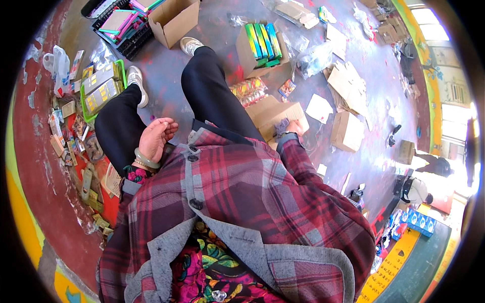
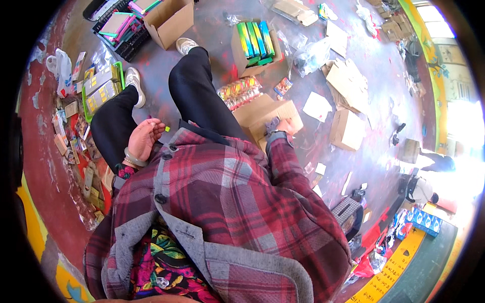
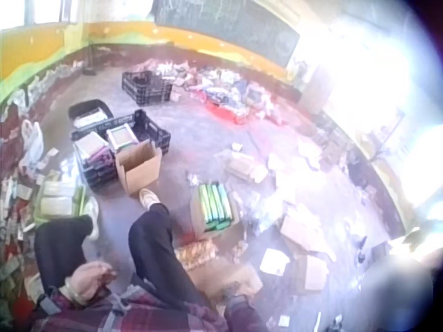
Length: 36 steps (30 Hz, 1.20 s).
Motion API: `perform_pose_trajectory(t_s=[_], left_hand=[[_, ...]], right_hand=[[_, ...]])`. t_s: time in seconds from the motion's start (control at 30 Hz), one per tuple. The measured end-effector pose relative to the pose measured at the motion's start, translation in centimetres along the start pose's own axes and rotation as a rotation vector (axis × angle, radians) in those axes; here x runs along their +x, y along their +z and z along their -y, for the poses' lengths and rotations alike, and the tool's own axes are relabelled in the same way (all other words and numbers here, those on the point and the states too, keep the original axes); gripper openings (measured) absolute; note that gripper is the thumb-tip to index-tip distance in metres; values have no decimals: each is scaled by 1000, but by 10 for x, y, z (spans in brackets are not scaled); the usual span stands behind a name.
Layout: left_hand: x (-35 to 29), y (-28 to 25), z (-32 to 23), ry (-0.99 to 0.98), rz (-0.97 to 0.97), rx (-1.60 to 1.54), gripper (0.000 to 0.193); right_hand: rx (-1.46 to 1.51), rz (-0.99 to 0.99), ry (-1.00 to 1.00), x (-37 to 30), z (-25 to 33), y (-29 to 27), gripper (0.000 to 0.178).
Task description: The person sits on the floor and sorts small packaged items from a cardboard box. They pick up each item, wipe it with a cloth, and place it back into the box. The person handles items one at a time, including colorful packages and small cards.
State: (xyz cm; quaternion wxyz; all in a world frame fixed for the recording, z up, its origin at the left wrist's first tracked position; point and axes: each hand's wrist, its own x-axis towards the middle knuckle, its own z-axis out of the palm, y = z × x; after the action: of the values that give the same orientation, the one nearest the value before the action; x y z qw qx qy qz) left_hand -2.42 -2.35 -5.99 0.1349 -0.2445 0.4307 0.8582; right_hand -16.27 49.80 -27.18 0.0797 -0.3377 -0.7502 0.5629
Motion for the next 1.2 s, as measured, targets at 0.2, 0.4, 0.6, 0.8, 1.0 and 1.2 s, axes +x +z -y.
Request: perform_pose_trajectory(t_s=[0.2, 0.4, 0.6, 0.8, 1.0, 1.2], left_hand=[[-13, 0, -4, 20, -52, 20, 18], [-15, -4, -5, 50, -35, -8, 18], [-13, -2, -7, 48, 10, -36, 18], [-16, -4, -9, 53, -6, -38, 18], [-15, -3, -10, 52, 12, -46, 18], [-17, -3, -9, 46, -7, -38, 18]], right_hand=[[-1490, 493, -216, -24, 24, -9, 37], [-1810, 1134, -705, -31, 55, -12, 35], [-850, 864, 259, -41, 77, -33, 28], [259, 438, 710, -55, 65, -32, 24], [195, 384, 644, -45, 54, -55, 22], [152, 400, 529, -54, 65, -81, 26]])
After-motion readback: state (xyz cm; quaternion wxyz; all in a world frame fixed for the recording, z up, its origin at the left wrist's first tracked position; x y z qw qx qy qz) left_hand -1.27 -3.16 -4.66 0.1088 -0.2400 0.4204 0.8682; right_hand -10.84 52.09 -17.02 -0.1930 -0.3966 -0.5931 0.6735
